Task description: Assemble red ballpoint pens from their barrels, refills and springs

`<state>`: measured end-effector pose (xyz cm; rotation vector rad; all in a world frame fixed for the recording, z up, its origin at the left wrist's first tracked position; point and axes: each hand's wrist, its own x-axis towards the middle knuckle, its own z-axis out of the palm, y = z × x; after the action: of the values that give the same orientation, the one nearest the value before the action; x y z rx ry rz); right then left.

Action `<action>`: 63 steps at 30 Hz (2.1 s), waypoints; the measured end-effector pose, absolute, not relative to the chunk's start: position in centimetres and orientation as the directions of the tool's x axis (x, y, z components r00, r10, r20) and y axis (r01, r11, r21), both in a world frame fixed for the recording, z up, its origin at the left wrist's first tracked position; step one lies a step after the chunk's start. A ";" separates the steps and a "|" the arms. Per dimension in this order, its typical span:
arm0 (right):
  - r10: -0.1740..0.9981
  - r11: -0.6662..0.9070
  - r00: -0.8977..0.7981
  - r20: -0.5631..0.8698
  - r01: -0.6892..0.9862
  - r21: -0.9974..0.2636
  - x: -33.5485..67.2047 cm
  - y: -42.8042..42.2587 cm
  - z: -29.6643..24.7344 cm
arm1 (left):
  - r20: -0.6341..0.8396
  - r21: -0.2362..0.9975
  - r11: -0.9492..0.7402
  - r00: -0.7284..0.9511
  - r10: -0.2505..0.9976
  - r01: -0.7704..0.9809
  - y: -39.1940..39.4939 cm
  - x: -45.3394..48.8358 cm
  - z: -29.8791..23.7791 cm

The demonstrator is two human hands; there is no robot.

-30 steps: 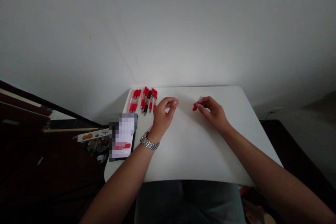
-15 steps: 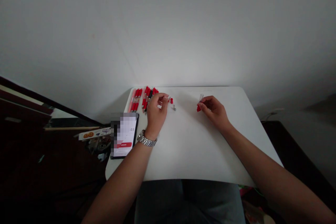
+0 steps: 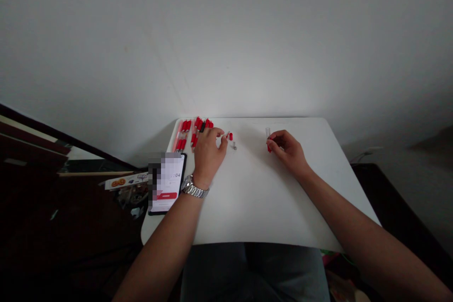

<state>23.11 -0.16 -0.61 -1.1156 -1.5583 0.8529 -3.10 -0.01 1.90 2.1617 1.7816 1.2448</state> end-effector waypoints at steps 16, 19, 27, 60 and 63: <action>0.939 0.343 -0.094 0.330 0.272 -0.899 23.2 -0.1 -0.7 | 0.530 0.344 -0.258 0.041 0.847 0.903 -0.4 -3.6 1.9; 0.940 0.342 -0.097 0.328 0.270 -0.900 23.3 -0.1 -0.7 | 0.519 0.354 -0.257 0.039 0.854 0.899 -0.4 -3.6 1.8; 0.942 0.335 -0.088 0.323 0.273 -0.902 23.1 -0.3 -0.4 | 0.513 0.355 -0.224 0.011 0.859 0.908 -0.5 -3.6 2.1; 0.945 0.328 -0.088 0.316 0.270 -0.905 22.9 -0.3 -0.2 | 0.472 0.282 -0.240 0.084 0.878 0.929 -0.7 -2.6 2.5; 0.945 0.326 -0.086 0.315 0.271 -0.906 22.8 -0.4 0.0 | 0.428 0.252 -0.206 0.082 0.900 0.945 -0.8 -2.5 2.6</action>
<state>22.83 -0.41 0.02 -1.1350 -1.5824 0.8375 -2.53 -0.76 2.62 2.3747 2.0324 0.8183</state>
